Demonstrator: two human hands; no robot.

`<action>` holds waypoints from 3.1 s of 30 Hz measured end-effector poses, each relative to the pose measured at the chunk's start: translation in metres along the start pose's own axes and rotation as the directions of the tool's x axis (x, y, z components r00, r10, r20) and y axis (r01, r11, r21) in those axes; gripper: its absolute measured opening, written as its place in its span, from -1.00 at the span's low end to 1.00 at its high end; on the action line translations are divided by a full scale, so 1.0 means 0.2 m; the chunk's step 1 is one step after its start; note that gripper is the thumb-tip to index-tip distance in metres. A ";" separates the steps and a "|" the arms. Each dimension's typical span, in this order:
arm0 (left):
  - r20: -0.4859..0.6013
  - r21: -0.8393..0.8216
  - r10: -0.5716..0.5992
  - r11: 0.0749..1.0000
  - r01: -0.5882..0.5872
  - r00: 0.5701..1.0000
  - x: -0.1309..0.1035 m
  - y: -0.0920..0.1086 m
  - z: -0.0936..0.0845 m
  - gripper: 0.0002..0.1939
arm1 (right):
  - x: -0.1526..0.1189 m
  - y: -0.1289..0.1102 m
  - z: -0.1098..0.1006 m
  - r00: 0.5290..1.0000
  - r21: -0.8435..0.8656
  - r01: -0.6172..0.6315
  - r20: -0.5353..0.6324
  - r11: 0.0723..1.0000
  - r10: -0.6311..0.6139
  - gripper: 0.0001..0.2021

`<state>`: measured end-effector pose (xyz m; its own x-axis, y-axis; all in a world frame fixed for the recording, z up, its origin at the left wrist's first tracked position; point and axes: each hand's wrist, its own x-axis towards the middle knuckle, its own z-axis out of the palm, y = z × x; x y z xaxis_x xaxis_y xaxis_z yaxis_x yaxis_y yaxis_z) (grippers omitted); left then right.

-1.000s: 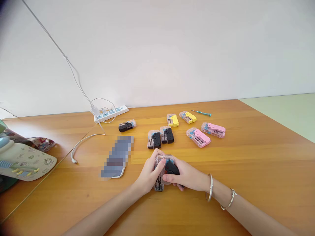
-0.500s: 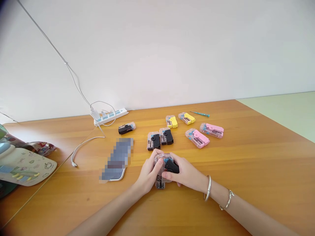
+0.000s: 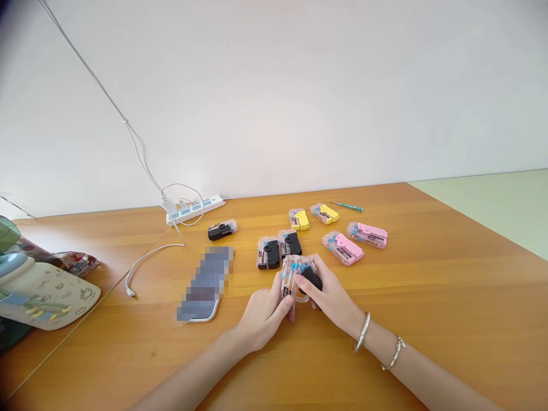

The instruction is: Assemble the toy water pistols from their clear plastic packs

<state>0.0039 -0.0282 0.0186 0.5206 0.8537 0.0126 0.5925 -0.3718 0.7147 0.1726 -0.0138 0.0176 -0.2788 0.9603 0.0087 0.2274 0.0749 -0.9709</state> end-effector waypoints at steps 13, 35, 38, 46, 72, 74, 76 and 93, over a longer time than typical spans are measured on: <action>-0.019 0.027 0.048 0.999 -0.047 0.999 -0.01 -0.01 0.05 -0.66 | -0.01 0.01 0.06 0.993 0.118 -0.015 -0.116 0.993 0.029 -0.65; -0.148 -0.304 -0.158 0.947 0.107 0.976 0.00 -0.01 0.06 -0.67 | 0.01 0.01 -0.03 0.875 -0.552 0.400 -0.009 0.732 -0.485 -0.50; -0.180 -0.233 -0.160 0.966 0.116 0.971 0.01 -0.02 0.05 -0.67 | 0.00 -0.02 -0.06 0.812 -0.709 0.514 0.220 0.483 -0.541 -0.48; -0.198 -0.170 -0.100 0.983 0.067 0.975 0.01 -0.04 0.05 -0.61 | 0.01 -0.05 -0.08 0.820 -0.797 0.487 0.277 0.356 -0.501 -0.36; -0.219 -0.017 0.020 1.000 -0.024 0.976 0.00 0.00 0.04 -0.72 | 0.15 0.15 -0.20 0.874 -0.927 0.248 0.089 0.281 -0.478 -0.62; -0.219 -0.033 0.013 0.999 -0.021 0.976 0.00 0.00 0.04 -0.69 | 0.15 0.15 -0.18 0.878 -0.921 0.257 0.097 0.292 -0.468 -0.59; -0.214 -0.049 0.013 0.999 -0.024 0.977 0.00 0.01 0.04 -0.68 | 0.15 0.16 -0.15 0.883 -0.907 0.299 0.145 0.298 -0.446 -0.56; -0.458 -0.055 0.071 0.993 -0.108 0.886 0.01 0.00 0.02 -0.73 | 0.09 0.04 -0.13 0.802 -0.761 0.487 0.195 0.429 -0.565 -0.84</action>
<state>0.0073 -0.0280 0.0157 0.2216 0.8970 0.3824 0.4982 -0.4412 0.7464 0.1934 0.0105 0.0159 -0.5336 0.6753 0.5092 0.6716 0.7042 -0.2301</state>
